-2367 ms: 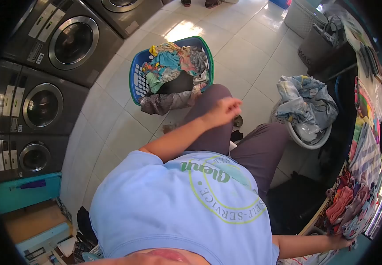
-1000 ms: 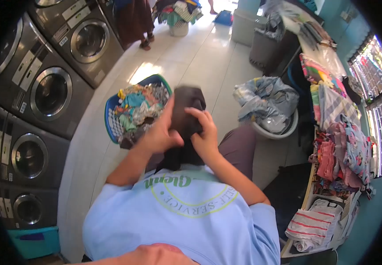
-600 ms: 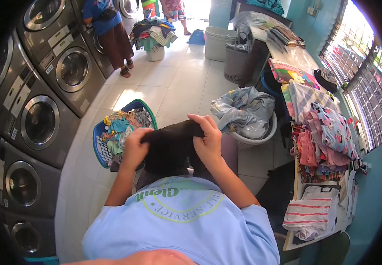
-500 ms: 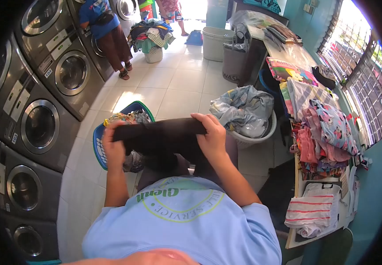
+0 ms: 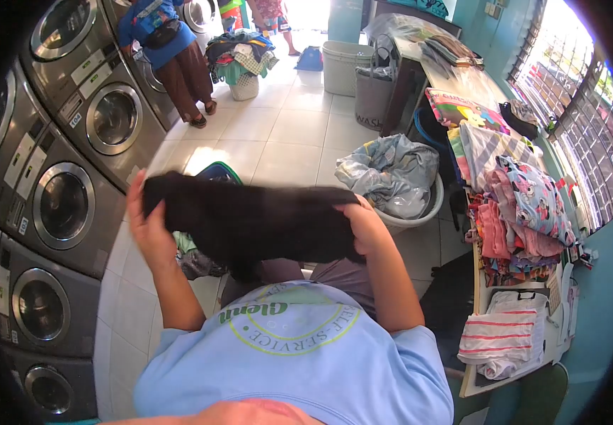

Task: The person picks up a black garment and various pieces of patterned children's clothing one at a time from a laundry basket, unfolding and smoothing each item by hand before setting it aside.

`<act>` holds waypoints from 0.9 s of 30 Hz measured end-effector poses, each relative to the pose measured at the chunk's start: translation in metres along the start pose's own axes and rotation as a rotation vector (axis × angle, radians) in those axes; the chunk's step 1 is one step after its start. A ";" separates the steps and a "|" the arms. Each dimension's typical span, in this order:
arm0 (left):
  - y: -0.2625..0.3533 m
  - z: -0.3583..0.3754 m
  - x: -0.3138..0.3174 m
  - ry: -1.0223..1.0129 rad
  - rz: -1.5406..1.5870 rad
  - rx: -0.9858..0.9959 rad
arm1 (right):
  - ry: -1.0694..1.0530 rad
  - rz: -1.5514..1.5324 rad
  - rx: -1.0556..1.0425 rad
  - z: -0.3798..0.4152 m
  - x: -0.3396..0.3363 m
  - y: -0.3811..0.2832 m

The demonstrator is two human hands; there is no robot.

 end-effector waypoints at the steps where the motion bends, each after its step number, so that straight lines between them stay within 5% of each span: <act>1: -0.006 0.003 0.015 -0.216 -0.187 0.009 | -0.060 -0.152 0.019 -0.009 -0.001 0.011; 2: -0.005 0.010 0.034 -0.485 -0.299 -0.011 | -0.038 -0.255 0.073 -0.013 0.001 0.017; 4: -0.027 0.032 0.054 -0.669 -0.333 -0.063 | 0.006 -0.465 0.178 -0.017 0.010 0.030; 7: -0.023 0.070 0.090 -0.923 -0.310 0.127 | -0.131 -0.515 0.153 -0.016 0.032 0.054; 14: -0.066 0.103 0.097 -0.773 -0.274 0.145 | -0.095 -0.444 -0.114 0.001 0.053 0.055; 22: -0.037 0.093 0.100 -0.594 -0.223 0.172 | -0.060 -0.103 -0.369 0.013 0.061 0.053; 27: -0.042 0.102 0.105 -0.868 0.008 0.002 | -0.132 -0.027 -0.330 0.006 0.059 0.056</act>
Point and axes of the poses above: each hand's wrist, its own z-axis away from the middle knuckle, its own x-axis out of the palm, y = z × x, the point moved 5 cm from there along -z, towards the middle knuckle, and after that the axes turned 7 degrees about z, right-handed, at the moved point
